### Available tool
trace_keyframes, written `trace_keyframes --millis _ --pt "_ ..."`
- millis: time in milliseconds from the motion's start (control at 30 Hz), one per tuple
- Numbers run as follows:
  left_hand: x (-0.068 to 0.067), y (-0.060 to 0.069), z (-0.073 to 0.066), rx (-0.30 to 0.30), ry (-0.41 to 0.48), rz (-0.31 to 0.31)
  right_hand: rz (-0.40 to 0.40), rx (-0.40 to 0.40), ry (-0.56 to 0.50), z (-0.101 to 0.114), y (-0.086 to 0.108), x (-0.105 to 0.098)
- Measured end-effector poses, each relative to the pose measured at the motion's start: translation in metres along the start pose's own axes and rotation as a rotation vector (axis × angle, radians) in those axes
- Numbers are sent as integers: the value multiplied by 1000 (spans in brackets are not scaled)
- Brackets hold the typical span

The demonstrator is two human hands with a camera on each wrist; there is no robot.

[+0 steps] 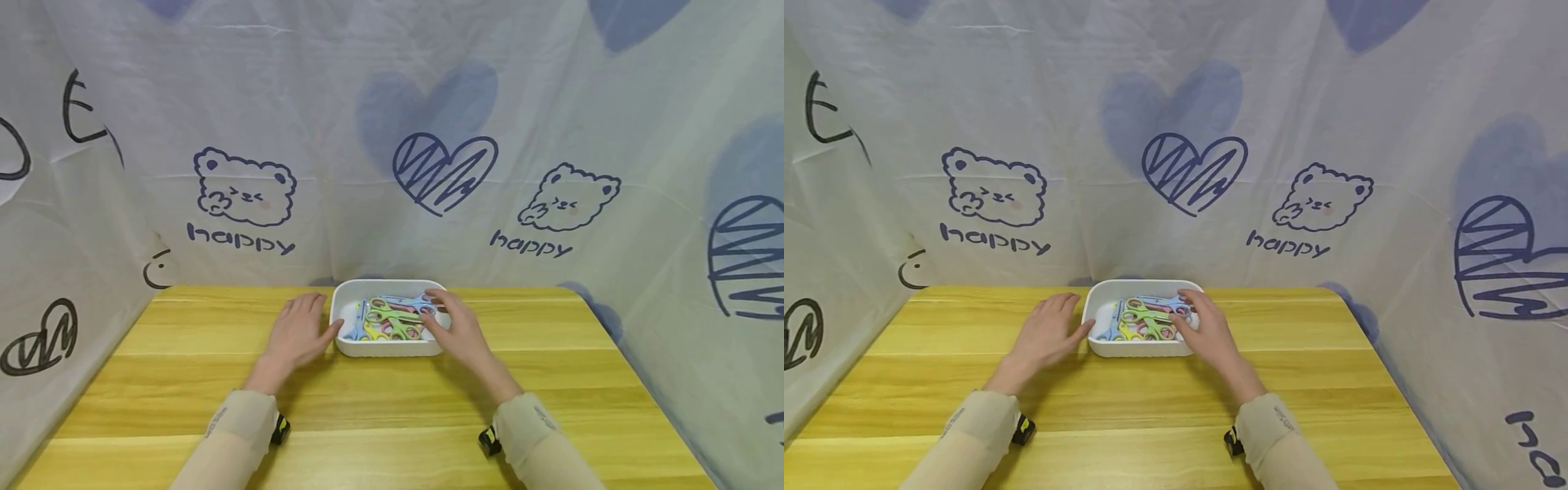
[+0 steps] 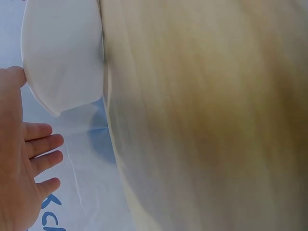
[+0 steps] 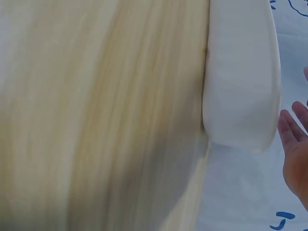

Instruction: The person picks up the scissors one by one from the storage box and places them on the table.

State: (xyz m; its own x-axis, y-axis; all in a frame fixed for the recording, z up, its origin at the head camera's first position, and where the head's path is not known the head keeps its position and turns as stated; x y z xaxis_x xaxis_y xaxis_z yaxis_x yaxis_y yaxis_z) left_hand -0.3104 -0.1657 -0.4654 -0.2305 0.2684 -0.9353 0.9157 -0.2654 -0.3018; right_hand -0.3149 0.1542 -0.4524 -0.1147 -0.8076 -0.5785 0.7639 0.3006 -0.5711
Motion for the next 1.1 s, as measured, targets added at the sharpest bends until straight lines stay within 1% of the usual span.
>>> trace_keyframes --millis 133,333,467,633,767,900,1000,1100 --pt "0 -2 -1 11 2 9 13 19 -21 -2 -2 6" --pt "3 -4 -3 17 7 35 79 93 -47 -4 -8 13" --pt "4 -5 -4 20 16 49 119 154 -28 -5 -10 16" --pt "4 -4 -4 25 20 50 161 198 3 -6 -13 17" --pt "4 -4 -5 44 11 31 194 196 31 -6 -17 19" --pt "6 -6 -5 61 -1 22 226 169 80 -7 -22 20" --pt "9 -7 -5 67 1 15 261 156 89 -9 -25 20" --pt "10 -7 -5 81 14 -12 314 145 83 -10 -30 20"
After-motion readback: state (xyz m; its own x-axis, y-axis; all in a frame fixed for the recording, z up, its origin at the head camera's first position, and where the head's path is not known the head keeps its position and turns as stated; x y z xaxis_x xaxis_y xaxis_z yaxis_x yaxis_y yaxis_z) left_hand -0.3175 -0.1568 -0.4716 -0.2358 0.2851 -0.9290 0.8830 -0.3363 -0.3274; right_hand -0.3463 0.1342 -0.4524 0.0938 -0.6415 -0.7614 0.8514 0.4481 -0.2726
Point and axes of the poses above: each hand's wrist, its own y-axis away from the middle knuckle, its own x-axis out of the palm, z = x × y, the point moved 2 cm from there along -y, towards the middle knuckle
